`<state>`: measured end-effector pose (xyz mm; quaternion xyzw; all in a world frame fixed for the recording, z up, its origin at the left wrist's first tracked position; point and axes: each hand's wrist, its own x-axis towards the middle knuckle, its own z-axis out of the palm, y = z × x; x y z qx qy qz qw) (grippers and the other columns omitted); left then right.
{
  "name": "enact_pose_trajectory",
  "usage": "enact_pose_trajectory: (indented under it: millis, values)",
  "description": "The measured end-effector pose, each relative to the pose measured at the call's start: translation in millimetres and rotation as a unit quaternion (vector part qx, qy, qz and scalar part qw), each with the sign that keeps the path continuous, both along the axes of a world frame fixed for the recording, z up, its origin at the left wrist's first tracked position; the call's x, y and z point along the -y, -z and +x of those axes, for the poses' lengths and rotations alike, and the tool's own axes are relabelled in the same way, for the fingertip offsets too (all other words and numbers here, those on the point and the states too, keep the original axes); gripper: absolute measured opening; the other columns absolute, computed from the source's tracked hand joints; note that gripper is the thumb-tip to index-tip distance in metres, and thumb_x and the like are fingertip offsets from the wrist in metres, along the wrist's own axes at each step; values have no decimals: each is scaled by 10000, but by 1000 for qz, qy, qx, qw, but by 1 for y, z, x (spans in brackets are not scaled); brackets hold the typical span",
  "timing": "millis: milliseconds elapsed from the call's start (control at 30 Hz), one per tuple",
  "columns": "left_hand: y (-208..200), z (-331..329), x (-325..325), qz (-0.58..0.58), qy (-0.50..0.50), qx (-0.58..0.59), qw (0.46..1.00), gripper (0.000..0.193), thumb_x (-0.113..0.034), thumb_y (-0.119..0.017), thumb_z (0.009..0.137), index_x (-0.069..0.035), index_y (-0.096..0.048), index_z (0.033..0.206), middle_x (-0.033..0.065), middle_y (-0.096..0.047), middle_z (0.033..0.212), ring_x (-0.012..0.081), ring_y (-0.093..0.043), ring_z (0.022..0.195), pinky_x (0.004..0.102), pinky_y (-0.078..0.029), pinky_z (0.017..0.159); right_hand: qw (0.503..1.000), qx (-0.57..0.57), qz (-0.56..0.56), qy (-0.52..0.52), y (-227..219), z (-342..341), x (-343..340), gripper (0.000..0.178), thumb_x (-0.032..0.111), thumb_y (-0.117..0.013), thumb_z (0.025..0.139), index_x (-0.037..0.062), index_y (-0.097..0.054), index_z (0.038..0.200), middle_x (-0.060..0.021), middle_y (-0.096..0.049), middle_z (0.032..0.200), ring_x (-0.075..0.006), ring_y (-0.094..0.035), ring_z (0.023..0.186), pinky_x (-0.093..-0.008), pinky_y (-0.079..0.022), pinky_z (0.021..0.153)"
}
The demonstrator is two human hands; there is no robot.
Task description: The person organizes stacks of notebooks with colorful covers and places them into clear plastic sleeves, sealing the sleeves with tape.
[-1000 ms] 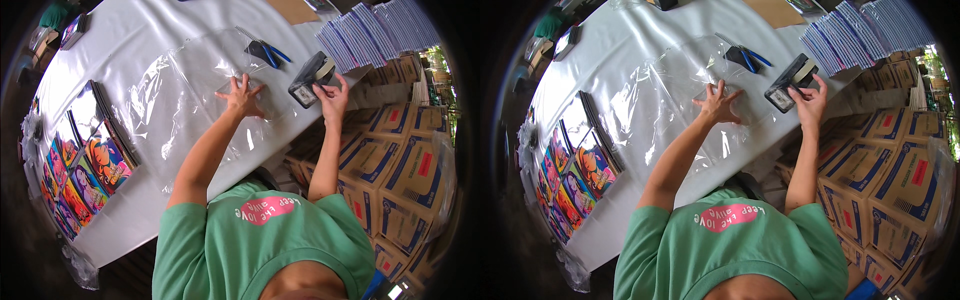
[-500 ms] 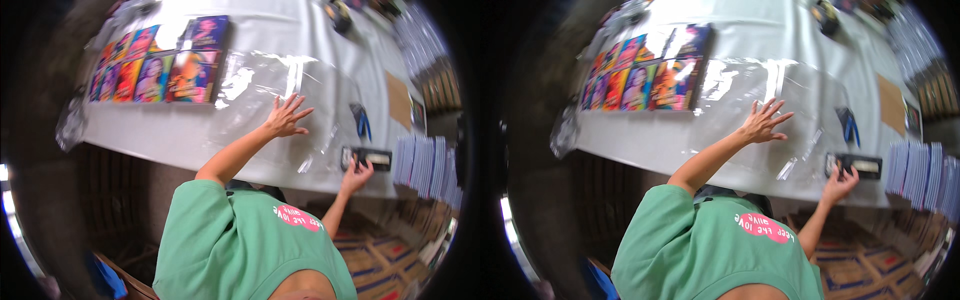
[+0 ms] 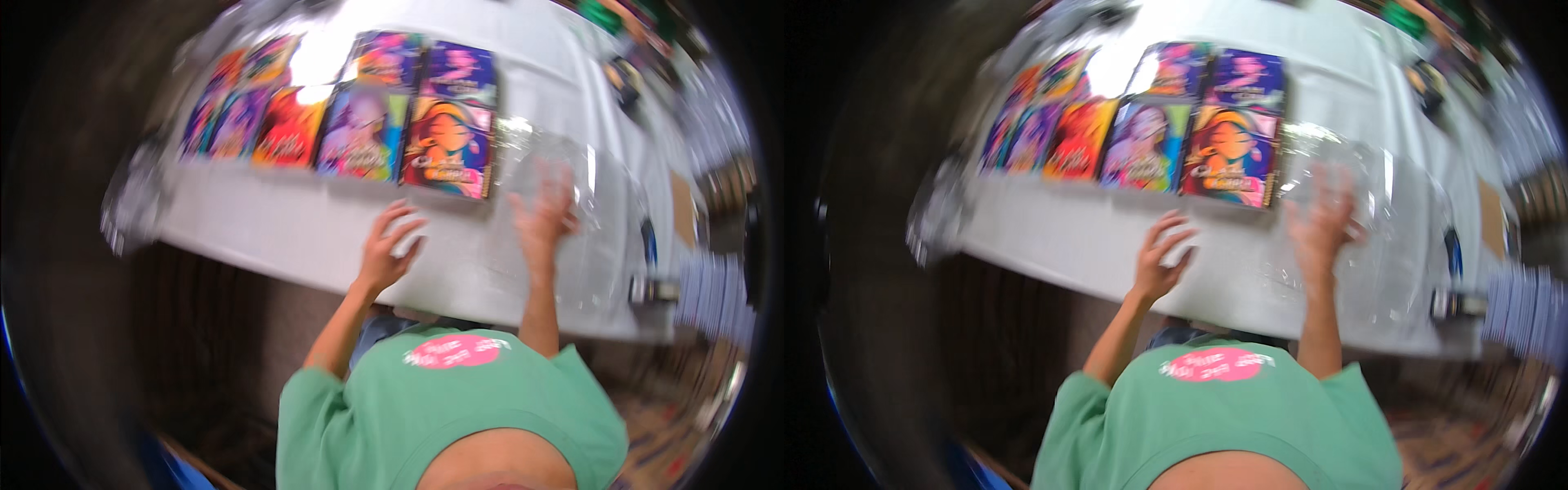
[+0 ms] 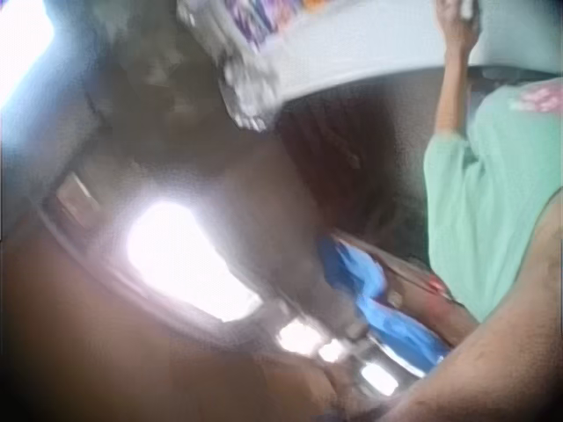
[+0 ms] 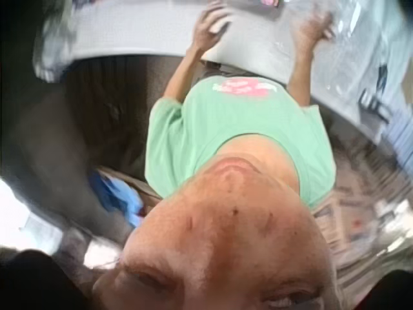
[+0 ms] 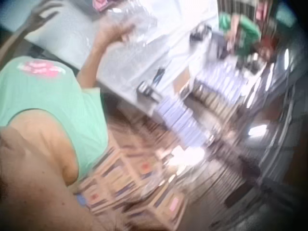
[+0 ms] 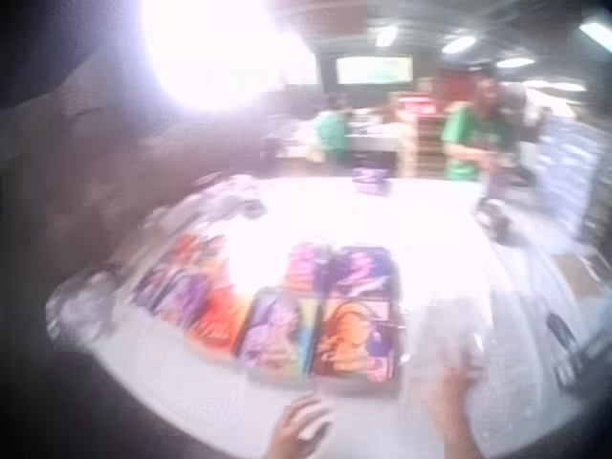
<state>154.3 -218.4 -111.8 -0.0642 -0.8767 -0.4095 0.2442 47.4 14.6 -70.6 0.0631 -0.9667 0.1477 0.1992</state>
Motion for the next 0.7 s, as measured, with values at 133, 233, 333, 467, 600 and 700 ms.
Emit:
enact_pose_trajectory:
  millis: [133,233,333,467,600,700]
  values:
    - [-4,20,71,57,-69,1,996,230,55,-587,808,-23,-656,1013,152,-594,1075,288,-576,1013,360,-446,888,994,104,-15,-6,32,6,95,736,344,-715,710,209,-400,1361,-72,-389,1355,-278,-375,1216,-605,-289,888]
    - [4,28,112,114,2,69,991,207,31,-595,821,-28,-660,1008,128,-598,1032,256,-581,971,343,-455,867,986,148,-76,-27,19,17,109,646,246,-717,738,206,-447,1324,-57,-443,1275,-212,-428,1153,-585,-264,892]
    - [17,24,136,198,79,166,963,182,5,-596,841,-23,-656,1011,106,-589,1007,201,-576,939,300,-460,840,987,156,-46,-8,21,33,105,630,237,-716,744,190,-452,1314,-55,-448,1276,-222,-438,1159,-546,-299,896]
    - [19,17,147,273,113,239,925,165,-16,-582,868,0,-643,1020,77,-573,991,139,-563,915,245,-462,795,984,114,-134,-38,35,25,118,694,254,-735,722,171,-421,1335,-63,-449,1285,-250,-418,1207,-535,-340,905]
    - [10,1,146,320,99,236,912,168,-25,-561,887,21,-630,1032,63,-571,998,119,-556,900,232,-461,783,987,87,-34,-133,42,-15,163,841,357,-762,675,141,-359,1381,-121,-377,1382,-284,-346,1292,-565,-300,989]
    - [-8,-9,141,332,76,246,907,178,-33,-557,890,18,-626,1046,58,-578,1018,114,-553,909,225,-454,789,973,156,13,-171,56,-31,169,941,429,-761,644,108,-312,1407,-156,-304,1441,-304,-287,1336,-579,-247,1038]
